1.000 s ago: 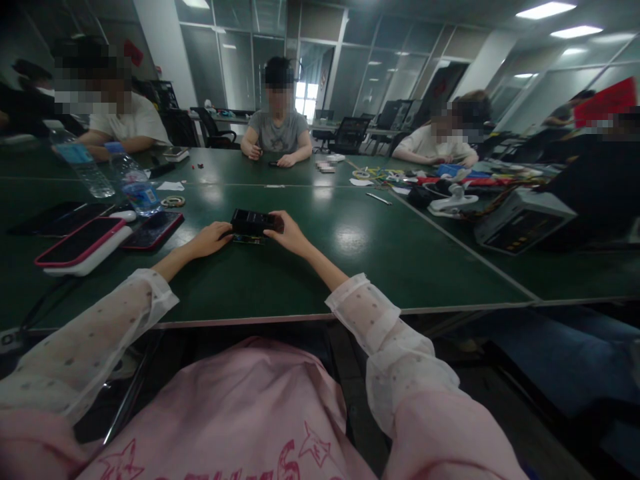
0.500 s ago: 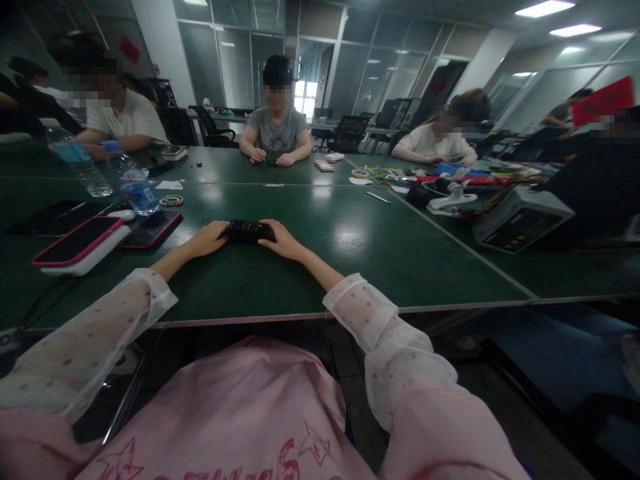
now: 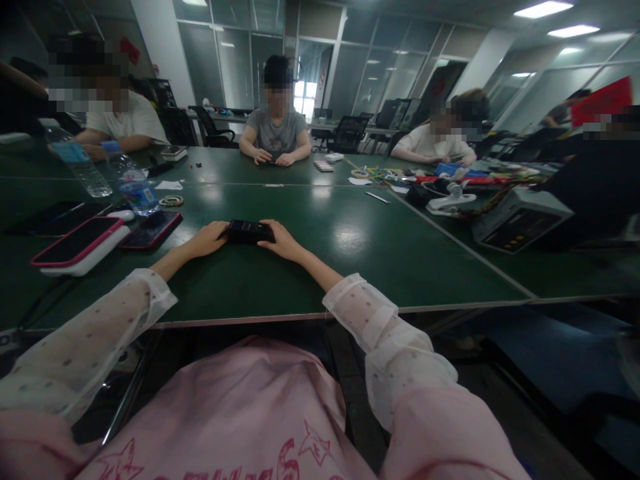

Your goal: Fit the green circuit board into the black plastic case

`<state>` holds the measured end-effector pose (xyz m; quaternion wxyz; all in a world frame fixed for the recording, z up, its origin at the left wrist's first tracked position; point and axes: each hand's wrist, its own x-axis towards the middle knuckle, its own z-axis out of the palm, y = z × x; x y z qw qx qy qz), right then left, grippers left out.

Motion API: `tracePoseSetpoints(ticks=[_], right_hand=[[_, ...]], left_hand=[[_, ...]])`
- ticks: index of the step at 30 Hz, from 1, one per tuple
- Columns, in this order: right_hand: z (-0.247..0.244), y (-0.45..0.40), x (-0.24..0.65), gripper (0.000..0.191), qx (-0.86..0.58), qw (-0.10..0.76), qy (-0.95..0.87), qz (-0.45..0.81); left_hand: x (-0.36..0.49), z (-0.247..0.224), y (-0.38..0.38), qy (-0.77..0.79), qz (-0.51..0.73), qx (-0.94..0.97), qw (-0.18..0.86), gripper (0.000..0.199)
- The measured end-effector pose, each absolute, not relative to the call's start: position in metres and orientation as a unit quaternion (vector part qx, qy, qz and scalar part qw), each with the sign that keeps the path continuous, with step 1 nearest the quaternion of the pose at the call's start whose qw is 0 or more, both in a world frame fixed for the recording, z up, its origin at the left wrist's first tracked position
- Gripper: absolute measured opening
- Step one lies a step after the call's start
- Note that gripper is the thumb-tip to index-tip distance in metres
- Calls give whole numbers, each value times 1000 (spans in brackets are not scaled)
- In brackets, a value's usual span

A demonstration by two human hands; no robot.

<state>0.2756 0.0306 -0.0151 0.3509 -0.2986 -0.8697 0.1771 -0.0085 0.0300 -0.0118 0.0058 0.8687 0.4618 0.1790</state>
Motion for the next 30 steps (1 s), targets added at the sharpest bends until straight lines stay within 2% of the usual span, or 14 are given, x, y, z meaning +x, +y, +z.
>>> tracePoseSetpoints(ticks=[5,16,30], right_hand=[[-15,30,275,61,-323,359,-851,208],[-13,28,277,49,-324,359,-853,194],[-14,30,278,51,-333,365,-844,209]], left_hand=[[-9,-14,33,463,177,869,2,35],[-10,-15,33,452,183,873,-4,35],[-9,-15,33,459,197,866,24,35]])
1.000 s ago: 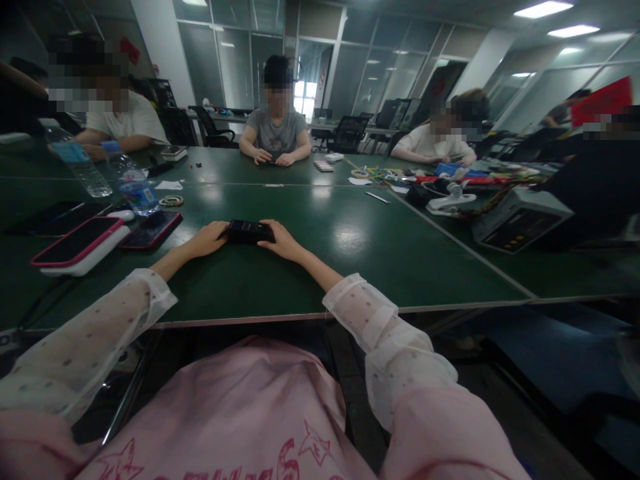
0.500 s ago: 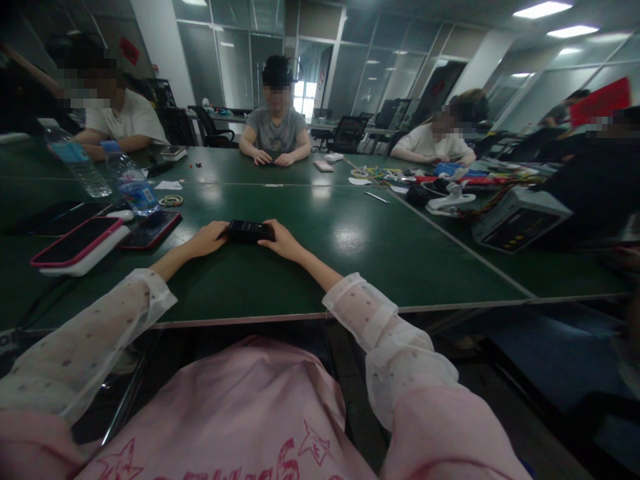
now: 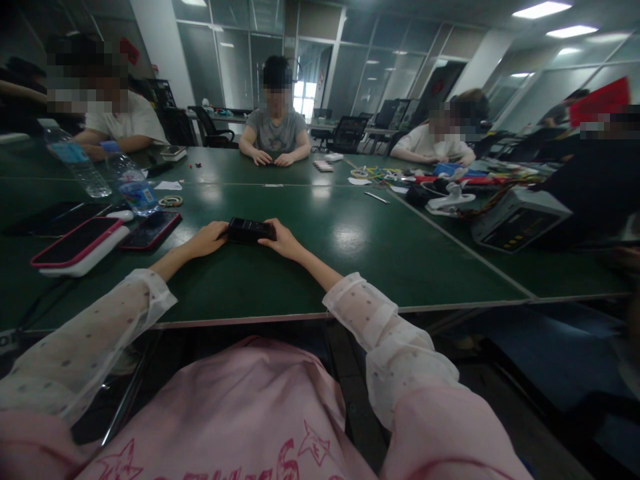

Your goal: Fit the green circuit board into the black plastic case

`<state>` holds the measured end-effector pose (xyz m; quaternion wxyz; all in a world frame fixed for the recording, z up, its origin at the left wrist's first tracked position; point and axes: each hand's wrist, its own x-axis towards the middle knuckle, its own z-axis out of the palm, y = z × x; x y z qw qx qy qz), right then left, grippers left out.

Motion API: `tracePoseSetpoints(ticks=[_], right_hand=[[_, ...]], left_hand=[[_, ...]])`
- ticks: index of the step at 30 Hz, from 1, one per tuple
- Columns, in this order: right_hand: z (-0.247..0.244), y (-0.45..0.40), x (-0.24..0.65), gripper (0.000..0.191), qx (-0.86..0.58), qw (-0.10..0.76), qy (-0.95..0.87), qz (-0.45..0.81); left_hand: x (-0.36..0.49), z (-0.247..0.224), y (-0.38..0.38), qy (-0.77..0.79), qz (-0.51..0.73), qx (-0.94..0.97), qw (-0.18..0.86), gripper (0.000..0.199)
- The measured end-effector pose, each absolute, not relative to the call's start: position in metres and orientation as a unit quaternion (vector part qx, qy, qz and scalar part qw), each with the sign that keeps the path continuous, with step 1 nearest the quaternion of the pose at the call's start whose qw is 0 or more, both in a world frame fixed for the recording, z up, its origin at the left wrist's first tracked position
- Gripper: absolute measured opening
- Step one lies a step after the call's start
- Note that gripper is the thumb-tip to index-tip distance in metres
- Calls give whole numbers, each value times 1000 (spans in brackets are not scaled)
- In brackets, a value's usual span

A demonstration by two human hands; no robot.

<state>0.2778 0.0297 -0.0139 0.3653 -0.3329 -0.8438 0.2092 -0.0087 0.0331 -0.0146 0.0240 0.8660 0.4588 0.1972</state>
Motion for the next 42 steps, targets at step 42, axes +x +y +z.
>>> tracePoseSetpoints(ticks=[42], right_hand=[[-25,62,309,31,-568,282,-773,16]], left_hand=[[43,-4,11,391,373,811,224,65]])
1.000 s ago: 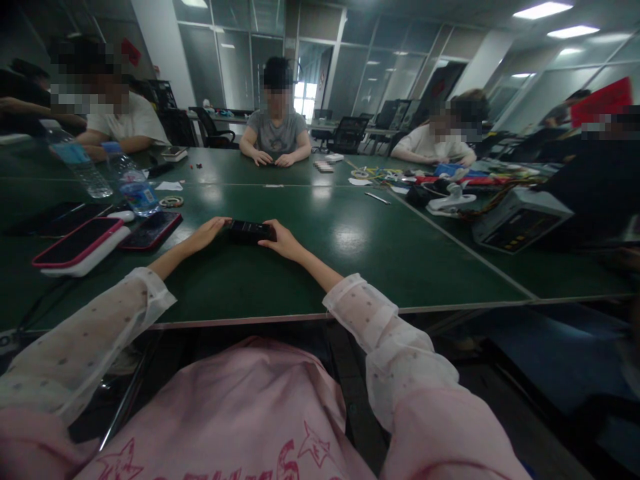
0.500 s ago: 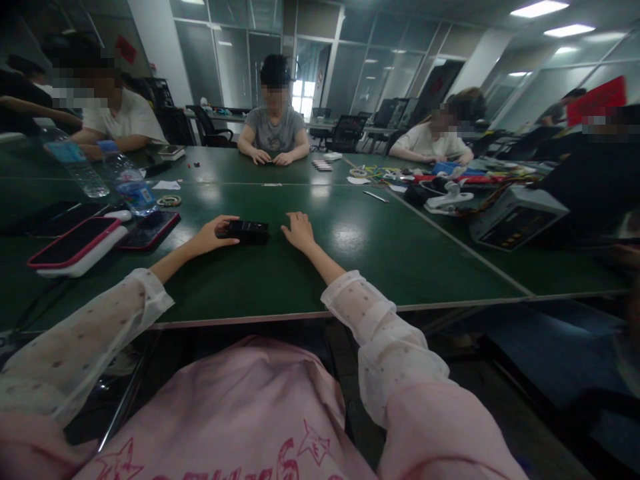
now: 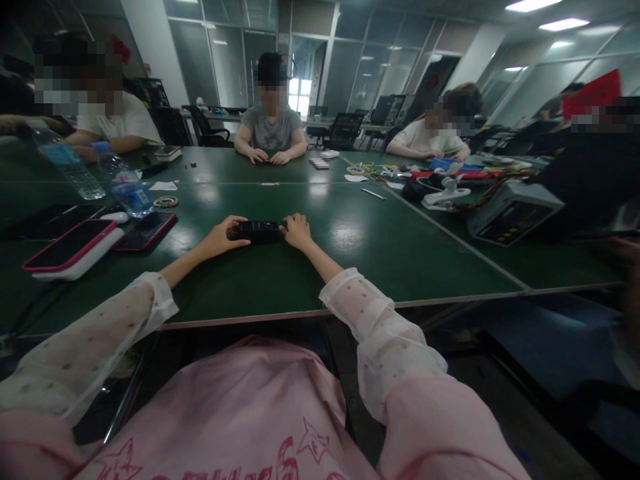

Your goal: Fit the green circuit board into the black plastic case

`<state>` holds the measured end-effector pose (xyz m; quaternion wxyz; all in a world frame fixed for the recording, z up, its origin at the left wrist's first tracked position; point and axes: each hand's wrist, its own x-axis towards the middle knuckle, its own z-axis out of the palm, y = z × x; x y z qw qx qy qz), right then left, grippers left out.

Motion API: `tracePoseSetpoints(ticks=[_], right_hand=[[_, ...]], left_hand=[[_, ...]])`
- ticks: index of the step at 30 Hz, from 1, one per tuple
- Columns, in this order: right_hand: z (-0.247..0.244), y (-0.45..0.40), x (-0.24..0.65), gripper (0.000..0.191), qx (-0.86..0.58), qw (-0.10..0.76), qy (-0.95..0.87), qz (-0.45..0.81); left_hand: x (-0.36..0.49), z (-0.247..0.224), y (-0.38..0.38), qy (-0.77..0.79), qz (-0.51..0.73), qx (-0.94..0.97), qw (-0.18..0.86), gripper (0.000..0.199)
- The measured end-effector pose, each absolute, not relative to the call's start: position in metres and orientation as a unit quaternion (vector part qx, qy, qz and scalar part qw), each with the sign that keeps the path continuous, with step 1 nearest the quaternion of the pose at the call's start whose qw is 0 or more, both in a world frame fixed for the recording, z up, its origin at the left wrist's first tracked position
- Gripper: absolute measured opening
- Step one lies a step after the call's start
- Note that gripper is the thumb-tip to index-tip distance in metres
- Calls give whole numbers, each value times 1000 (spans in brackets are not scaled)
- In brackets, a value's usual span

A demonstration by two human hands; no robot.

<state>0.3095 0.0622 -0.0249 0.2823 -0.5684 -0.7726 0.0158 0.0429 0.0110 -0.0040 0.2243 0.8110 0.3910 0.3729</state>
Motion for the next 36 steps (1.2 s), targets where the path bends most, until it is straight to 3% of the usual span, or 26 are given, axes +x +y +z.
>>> tracePoseSetpoints(ticks=[5,9,13,16,21,24,26,28,29,36], right_hand=[[-17,65,307,27,-567,349,-745,47],[-17,57,292,27,-496,406,-734,225],[-19,44,277,47,-438,417,-720,340],[-13,36,274,50,-414,432,-710,371],[0,28,278,56,-385,424,-720,391],[5,24,279,52,-366,418,-717,421],[7,22,277,41,-352,402,-725,435],[8,21,275,34,-347,392,-734,433],[7,21,274,33,-350,397,-735,423],[-9,52,292,31,-432,468,-739,219]], left_hand=[[41,-4,11,415,377,813,156,62],[38,-7,16,471,388,783,118,65],[36,-5,10,457,371,799,120,75],[42,-2,-1,399,328,840,164,80],[59,5,-16,313,308,865,242,70],[57,10,-12,344,361,846,190,46],[49,10,-4,381,396,823,142,58],[41,6,4,378,396,818,176,84],[37,3,7,369,377,823,210,88],[30,-9,15,367,352,809,296,68]])
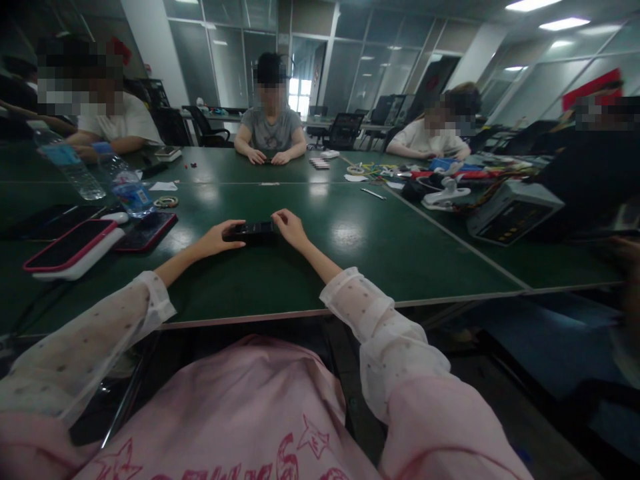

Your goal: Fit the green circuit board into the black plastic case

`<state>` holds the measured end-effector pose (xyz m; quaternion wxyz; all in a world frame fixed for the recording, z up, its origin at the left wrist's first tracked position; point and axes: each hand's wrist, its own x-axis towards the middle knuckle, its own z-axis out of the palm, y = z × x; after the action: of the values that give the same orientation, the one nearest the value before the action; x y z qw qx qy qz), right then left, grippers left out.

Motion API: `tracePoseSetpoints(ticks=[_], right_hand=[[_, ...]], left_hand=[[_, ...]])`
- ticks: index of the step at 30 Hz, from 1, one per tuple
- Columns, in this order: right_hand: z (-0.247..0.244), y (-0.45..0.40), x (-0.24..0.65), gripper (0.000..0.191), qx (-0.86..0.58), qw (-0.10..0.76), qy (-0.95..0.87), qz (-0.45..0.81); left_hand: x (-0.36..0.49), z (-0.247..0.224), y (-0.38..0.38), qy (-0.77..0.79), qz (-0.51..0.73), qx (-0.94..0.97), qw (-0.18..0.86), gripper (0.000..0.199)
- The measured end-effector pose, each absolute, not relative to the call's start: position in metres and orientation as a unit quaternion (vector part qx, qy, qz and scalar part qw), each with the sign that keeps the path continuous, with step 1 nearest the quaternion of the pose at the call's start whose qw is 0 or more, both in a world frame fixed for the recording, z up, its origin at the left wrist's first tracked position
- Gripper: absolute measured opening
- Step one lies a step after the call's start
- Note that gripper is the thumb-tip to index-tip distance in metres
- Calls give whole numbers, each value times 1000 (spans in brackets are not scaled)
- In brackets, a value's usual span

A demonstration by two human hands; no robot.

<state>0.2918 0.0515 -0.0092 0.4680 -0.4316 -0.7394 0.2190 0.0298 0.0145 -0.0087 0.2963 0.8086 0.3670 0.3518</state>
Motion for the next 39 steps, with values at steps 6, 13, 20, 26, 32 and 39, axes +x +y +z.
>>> tracePoseSetpoints(ticks=[6,13,20,26,32,39], right_hand=[[-23,73,310,26,-510,445,-717,167],[-22,70,305,20,-510,415,-736,163],[-24,73,305,20,-511,404,-742,160],[-24,72,305,20,-512,400,-745,154],[-24,72,307,20,-510,398,-747,151],[-21,70,306,23,-510,390,-753,145]], left_hand=[[32,-10,15,383,381,784,307,68],[33,-14,16,374,394,772,330,65],[34,-12,16,379,415,761,323,63],[36,-5,10,378,445,735,344,63],[41,3,9,381,525,694,314,63],[18,3,23,422,554,694,182,63]])
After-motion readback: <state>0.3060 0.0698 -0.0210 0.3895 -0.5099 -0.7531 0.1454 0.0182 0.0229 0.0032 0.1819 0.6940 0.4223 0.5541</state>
